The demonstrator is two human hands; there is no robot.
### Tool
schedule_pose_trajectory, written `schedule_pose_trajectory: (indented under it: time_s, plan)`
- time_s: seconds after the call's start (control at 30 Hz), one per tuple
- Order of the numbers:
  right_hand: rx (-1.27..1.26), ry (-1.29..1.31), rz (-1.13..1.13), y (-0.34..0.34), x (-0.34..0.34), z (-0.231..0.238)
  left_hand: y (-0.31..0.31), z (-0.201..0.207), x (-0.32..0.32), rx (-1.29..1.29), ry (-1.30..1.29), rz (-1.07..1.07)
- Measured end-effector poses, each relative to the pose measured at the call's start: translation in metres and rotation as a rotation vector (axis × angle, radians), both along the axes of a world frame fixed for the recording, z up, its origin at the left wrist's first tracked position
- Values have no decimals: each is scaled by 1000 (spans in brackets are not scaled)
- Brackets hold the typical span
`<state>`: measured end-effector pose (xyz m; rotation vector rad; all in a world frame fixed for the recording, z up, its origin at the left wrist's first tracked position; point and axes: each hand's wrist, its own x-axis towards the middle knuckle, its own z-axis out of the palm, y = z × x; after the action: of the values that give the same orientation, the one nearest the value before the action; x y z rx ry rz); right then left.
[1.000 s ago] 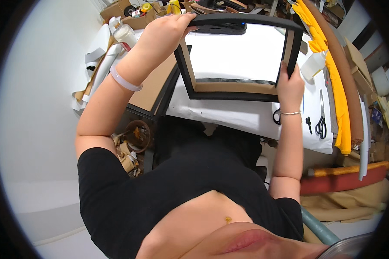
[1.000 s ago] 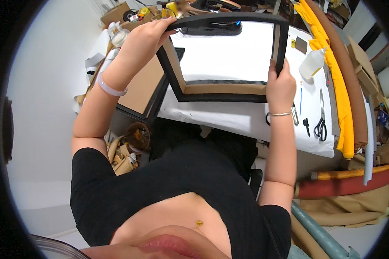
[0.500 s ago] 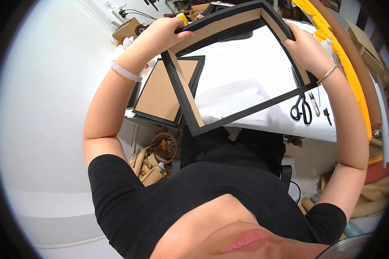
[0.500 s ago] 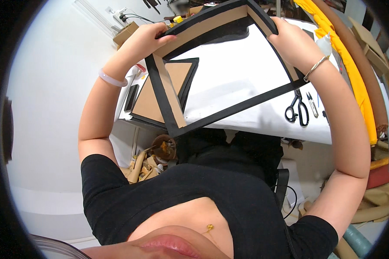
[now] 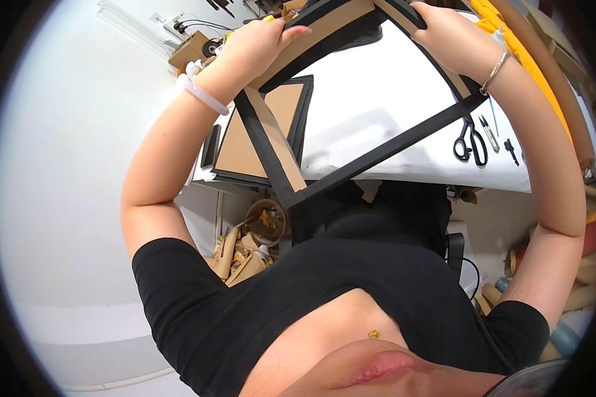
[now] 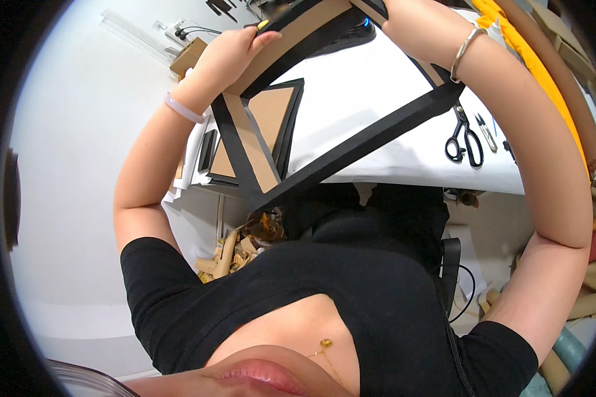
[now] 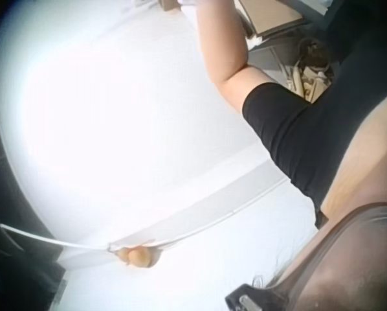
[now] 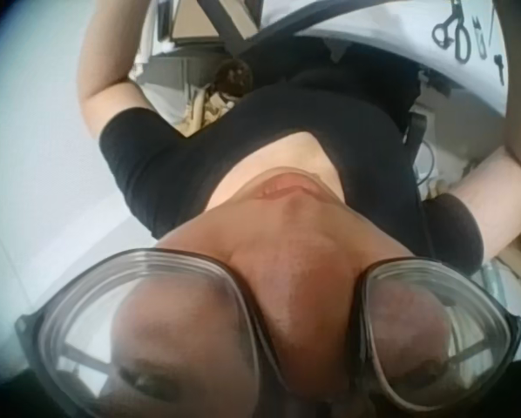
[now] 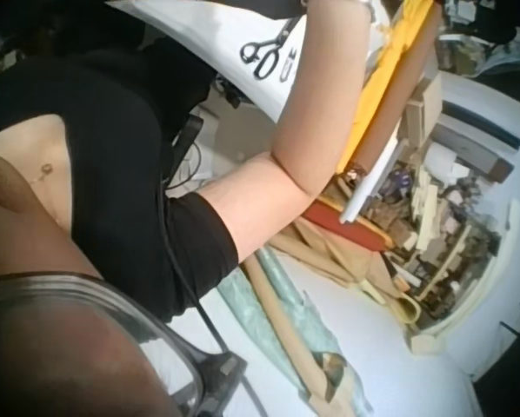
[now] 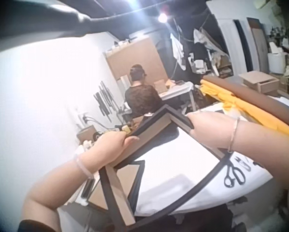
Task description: The person uses a handheld iron to press black fabric onto a rectangular frame, then trims excess fabric with scissors and tucks edges with a small tool. The person repeats this process on multiple frames, folding and securing the fabric around the corners.
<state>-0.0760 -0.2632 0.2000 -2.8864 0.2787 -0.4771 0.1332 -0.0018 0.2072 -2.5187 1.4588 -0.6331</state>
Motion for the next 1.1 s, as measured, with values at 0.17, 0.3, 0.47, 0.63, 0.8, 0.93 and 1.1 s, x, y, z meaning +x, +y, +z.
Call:
schedule_pose_trajectory:
  time_s: [0.17,0.3,0.47,0.63,0.8,0.93,1.1]
  plan:
    - [98,-63,54,23,2,11,-26,3,14,-89,-25,-18]
    - [80,-118,5,39,-13,16,-53,31,-31,-225,-89,-88]
    - [21,-240,-37,49,-12,15,-70,41,-30,-249,-3,-84]
    - [-211,-242,-92,35,3,-11,-80,49,-33,-323,167,-179]
    - [-382,-330,-113,34,8,-16,-89,80,-19,-262,159,-280]
    - [-405,-407,-110,41,-1,-12,-86,109,-44,-203,215,-347]
    - [-376,-529,-102,34,-3,-17,-77,106,-84,-346,107,-351]
